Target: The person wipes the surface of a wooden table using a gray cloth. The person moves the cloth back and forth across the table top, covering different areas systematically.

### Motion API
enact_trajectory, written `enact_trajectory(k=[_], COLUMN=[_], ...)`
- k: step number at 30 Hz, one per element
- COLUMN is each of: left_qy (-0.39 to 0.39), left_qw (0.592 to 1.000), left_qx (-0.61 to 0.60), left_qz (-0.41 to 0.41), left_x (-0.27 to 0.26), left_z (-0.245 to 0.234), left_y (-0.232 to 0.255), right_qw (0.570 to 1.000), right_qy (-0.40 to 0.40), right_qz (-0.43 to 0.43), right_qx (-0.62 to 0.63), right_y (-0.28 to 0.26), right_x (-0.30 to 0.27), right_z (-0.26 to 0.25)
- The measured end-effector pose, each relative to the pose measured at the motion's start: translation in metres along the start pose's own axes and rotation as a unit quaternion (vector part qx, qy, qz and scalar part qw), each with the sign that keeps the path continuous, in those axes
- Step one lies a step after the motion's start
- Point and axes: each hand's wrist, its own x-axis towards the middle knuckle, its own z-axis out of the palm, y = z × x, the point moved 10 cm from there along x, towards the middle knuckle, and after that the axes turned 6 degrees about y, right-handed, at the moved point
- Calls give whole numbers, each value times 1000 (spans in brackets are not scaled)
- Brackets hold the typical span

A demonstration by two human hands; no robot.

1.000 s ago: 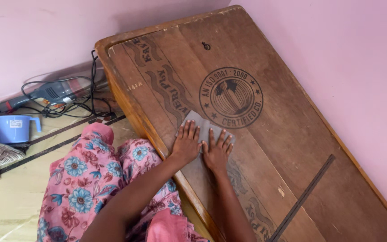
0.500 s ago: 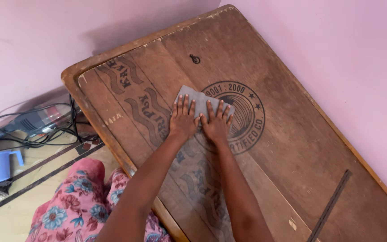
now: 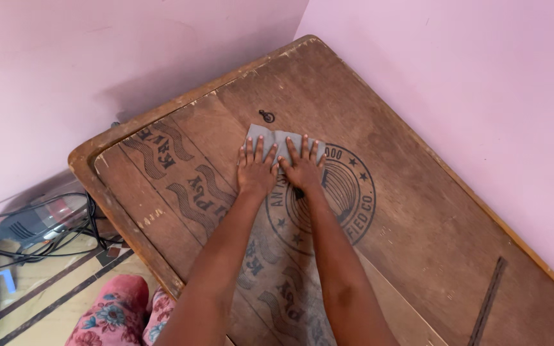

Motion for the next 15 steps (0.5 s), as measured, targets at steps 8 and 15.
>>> enact_trajectory(k=[8, 15], left_qy=[-23, -40], left_qw=[998, 998], left_qx=[59, 39], left_qz=[1, 3], left_x=[-70, -161], left_z=[-2, 3], left_y=[0, -3], right_qw=[1000, 1000], right_qy=[2, 20], right_qz=[-6, -14], right_qx=[7, 0], right_y=[-9, -24], right_x=[-69, -167], right_z=[-3, -9])
